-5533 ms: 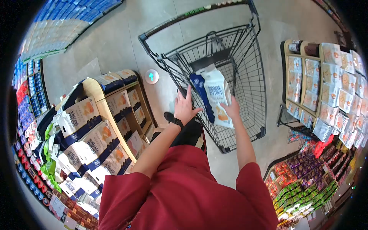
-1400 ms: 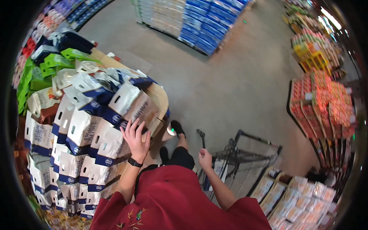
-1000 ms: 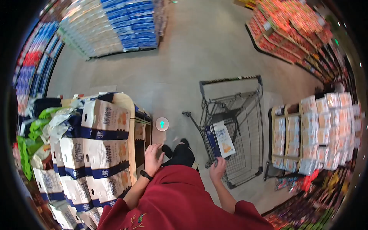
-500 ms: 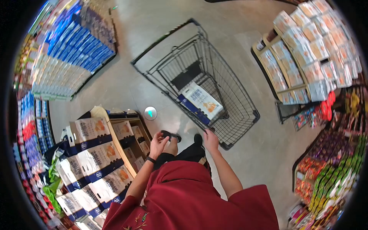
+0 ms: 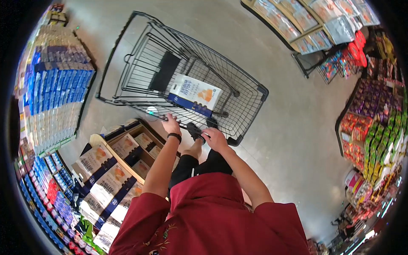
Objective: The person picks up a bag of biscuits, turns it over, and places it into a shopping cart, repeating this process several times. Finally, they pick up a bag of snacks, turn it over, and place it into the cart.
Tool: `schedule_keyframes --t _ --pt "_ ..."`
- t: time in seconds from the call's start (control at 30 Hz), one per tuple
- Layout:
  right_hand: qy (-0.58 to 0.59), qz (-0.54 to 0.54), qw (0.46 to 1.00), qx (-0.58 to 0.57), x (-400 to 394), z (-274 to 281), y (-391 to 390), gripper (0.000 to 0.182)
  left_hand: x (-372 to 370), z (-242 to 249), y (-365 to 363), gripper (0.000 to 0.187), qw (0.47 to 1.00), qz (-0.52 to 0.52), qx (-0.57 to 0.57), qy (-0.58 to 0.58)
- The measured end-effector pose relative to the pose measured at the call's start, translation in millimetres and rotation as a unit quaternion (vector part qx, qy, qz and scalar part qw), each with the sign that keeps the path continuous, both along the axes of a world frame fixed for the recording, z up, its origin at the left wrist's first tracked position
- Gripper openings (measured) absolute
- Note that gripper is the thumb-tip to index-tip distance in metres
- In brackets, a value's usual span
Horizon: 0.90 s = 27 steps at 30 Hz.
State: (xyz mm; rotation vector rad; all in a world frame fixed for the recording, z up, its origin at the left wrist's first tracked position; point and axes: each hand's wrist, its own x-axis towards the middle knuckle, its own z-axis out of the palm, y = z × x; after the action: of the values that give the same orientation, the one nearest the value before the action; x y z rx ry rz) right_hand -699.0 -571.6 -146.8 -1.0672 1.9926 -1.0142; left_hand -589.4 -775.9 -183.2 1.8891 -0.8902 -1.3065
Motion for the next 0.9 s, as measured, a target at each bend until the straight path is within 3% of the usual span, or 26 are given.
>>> schedule_keyframes --t 0.07,0.17,0.27,0.33,0.37,0.5,0.6,0.7,0.9 --pt "-0.019 0.032 0.999 0.018 -8 -6 9 0.023 -18 12 13 0.047 0.996 0.085 0.029 -0.002" --pt "-0.148 -0.003 0.985 0.094 -29 -27 12 0.021 -22 8 33 0.036 0.995 0.037 0.009 -0.088" --pt "-0.016 -0.014 0.993 0.119 -68 -73 -15 0.023 -29 15 44 0.032 0.995 0.050 0.023 -0.084" --pt "0.101 -0.057 0.986 0.117 -96 -133 -38 0.030 -39 16 50 0.030 0.992 0.072 0.031 -0.098" --pt "0.104 -0.054 0.986 0.119 -113 -173 -49 0.038 -40 13 54 0.030 0.992 0.063 0.021 -0.103" --pt "0.184 0.069 0.945 0.262 -160 -238 -108 0.055 -54 13 64 0.027 0.993 0.097 0.007 -0.071" --pt "0.167 0.049 0.936 0.307 -162 -260 -146 0.058 -58 11 68 0.029 0.993 0.110 0.025 -0.014" --pt "0.159 -0.010 0.947 0.278 -161 -272 -165 0.065 -47 -8 73 0.033 0.995 0.097 -0.013 -0.031" --pt "0.069 0.152 0.925 0.340 -185 -287 -183 0.083 -51 1 64 0.039 0.996 0.084 -0.003 -0.008"
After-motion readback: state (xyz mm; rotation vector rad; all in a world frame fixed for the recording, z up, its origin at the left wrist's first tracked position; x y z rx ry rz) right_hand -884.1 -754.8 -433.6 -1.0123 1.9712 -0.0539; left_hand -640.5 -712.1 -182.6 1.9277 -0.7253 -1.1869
